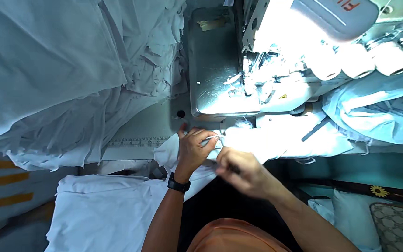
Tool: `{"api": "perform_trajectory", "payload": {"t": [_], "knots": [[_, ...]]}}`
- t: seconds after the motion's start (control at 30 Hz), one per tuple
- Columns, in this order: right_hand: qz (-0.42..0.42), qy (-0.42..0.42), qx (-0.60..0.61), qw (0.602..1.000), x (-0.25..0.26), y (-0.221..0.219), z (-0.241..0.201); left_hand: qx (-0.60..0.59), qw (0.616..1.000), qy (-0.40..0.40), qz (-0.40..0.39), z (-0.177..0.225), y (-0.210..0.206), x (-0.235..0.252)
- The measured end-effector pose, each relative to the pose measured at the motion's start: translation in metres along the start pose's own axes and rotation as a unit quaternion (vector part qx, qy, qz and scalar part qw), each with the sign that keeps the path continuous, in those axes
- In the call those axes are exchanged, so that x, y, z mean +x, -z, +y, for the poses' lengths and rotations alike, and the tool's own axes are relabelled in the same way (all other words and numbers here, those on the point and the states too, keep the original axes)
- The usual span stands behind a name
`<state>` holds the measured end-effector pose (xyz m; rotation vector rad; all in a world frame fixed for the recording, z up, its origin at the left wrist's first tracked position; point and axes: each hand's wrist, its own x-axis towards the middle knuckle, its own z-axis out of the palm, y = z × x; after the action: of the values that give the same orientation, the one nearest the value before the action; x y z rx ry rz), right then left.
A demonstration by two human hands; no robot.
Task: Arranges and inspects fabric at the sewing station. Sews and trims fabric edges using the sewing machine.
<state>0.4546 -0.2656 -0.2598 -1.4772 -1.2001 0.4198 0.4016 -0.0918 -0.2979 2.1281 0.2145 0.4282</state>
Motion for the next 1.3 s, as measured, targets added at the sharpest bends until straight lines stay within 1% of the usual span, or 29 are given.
{"api": "perform_trajectory", "payload": {"t": [0.03, 0.1, 0.13, 0.17, 0.23, 0.27, 0.3, 0.33, 0.4, 0.47, 0.53, 0.6, 0.67, 0.7, 0.73, 0.8, 0.83, 0.87, 0.9, 0.93, 0.97, 1.0, 1.03, 1.07, 1.13, 1.2, 1.23, 1.27, 1.3], "knots": [[-0.058, 0.021, 0.032, 0.998, -0.003, -0.003, -0.011, 0.015, 1.0, -0.003, 0.007, 0.0, -0.002, 0.001], [-0.168, 0.033, 0.124, 0.977, -0.006, -0.006, -0.024, 0.029, 1.0, 0.004, 0.008, 0.001, -0.004, 0.005], [-0.189, 0.023, 0.138, 0.972, -0.006, -0.002, -0.024, 0.029, 1.0, 0.009, 0.003, 0.002, -0.004, 0.005], [-0.173, 0.009, 0.108, 0.979, -0.006, 0.006, -0.021, 0.025, 1.0, 0.013, -0.003, 0.003, -0.002, 0.005], [-0.069, -0.026, -0.005, 0.997, -0.003, 0.025, -0.01, 0.015, 0.999, 0.02, -0.022, 0.004, 0.002, 0.005], [-0.003, -0.043, -0.076, 0.996, 0.0, 0.032, -0.002, 0.011, 0.999, 0.021, -0.03, 0.004, 0.003, 0.005], [0.052, -0.052, -0.144, 0.987, 0.004, 0.038, 0.005, 0.01, 0.999, 0.019, -0.034, 0.003, 0.004, 0.005], [0.082, -0.055, -0.196, 0.976, 0.009, 0.043, 0.01, 0.008, 0.999, 0.015, -0.034, 0.002, 0.004, 0.005], [0.078, -0.05, -0.249, 0.964, 0.017, 0.047, 0.017, 0.0, 0.999, 0.008, -0.033, 0.001, 0.004, 0.005], [0.041, -0.043, -0.266, 0.962, 0.025, 0.041, 0.022, -0.023, 0.999, 0.004, -0.04, 0.0, 0.006, 0.004], [0.028, -0.045, -0.269, 0.962, 0.029, 0.03, 0.031, -0.047, 0.997, 0.007, -0.054, 0.0, 0.009, 0.004], [0.054, -0.064, -0.243, 0.966, 0.026, 0.03, 0.039, -0.055, 0.995, 0.02, -0.079, 0.0, 0.013, 0.005], [0.105, -0.093, -0.233, 0.962, 0.018, 0.046, 0.035, -0.048, 0.993, 0.037, -0.101, 0.002, 0.015, 0.007], [0.131, -0.11, -0.256, 0.951, 0.013, 0.058, 0.027, -0.043, 0.992, 0.044, -0.11, 0.002, 0.016, 0.007], [0.158, -0.133, -0.313, 0.927, 0.007, 0.071, 0.017, -0.039, 0.992, 0.047, -0.114, 0.003, 0.016, 0.007], [0.21, -0.212, -0.441, 0.846, -0.002, 0.089, -0.006, -0.037, 0.992, 0.05, -0.114, 0.003, 0.015, 0.008], [0.229, -0.257, -0.477, 0.809, -0.003, 0.093, -0.017, -0.039, 0.992, 0.051, -0.111, 0.003, 0.015, 0.008], [0.241, -0.275, -0.492, 0.79, -0.003, 0.094, -0.026, -0.04, 0.992, 0.049, -0.107, 0.004, 0.014, 0.009], [0.245, -0.257, -0.492, 0.795, -0.001, 0.093, -0.031, -0.042, 0.993, 0.045, -0.103, 0.004, 0.014, 0.01], [0.237, -0.21, -0.472, 0.823, 0.002, 0.088, -0.032, -0.042, 0.993, 0.039, -0.1, 0.004, 0.015, 0.01], [0.209, -0.148, -0.431, 0.865, 0.006, 0.083, -0.028, -0.042, 0.994, 0.028, -0.097, 0.004, 0.016, 0.01], [0.162, -0.087, -0.372, 0.91, 0.011, 0.077, -0.019, -0.045, 0.994, 0.014, -0.094, 0.003, 0.016, 0.009], [0.1, -0.049, -0.308, 0.945, 0.018, 0.07, -0.008, -0.051, 0.995, -0.005, -0.091, 0.002, 0.016, 0.007], [0.035, -0.033, -0.258, 0.965, 0.026, 0.064, 0.003, -0.059, 0.994, -0.028, -0.09, 0.002, 0.019, 0.006], [-0.065, -0.027, -0.208, 0.976, 0.04, 0.059, 0.015, -0.075, 0.99, -0.077, -0.087, 0.009, 0.031, 0.008], [-0.148, -0.035, -0.146, 0.977, 0.05, 0.063, 0.009, -0.069, 0.986, -0.117, -0.092, 0.02, 0.053, 0.01], [-0.174, -0.015, -0.1, 0.98, 0.053, 0.066, 0.0, -0.065, 0.983, -0.131, -0.106, 0.024, 0.065, 0.01], [-0.182, 0.026, -0.033, 0.982, 0.056, 0.069, -0.01, -0.075, 0.979, -0.14, -0.13, 0.027, 0.077, 0.011], [-0.183, 0.068, 0.055, 0.979, 0.059, 0.071, -0.02, -0.104, 0.971, -0.14, -0.164, 0.029, 0.089, 0.01]]}}
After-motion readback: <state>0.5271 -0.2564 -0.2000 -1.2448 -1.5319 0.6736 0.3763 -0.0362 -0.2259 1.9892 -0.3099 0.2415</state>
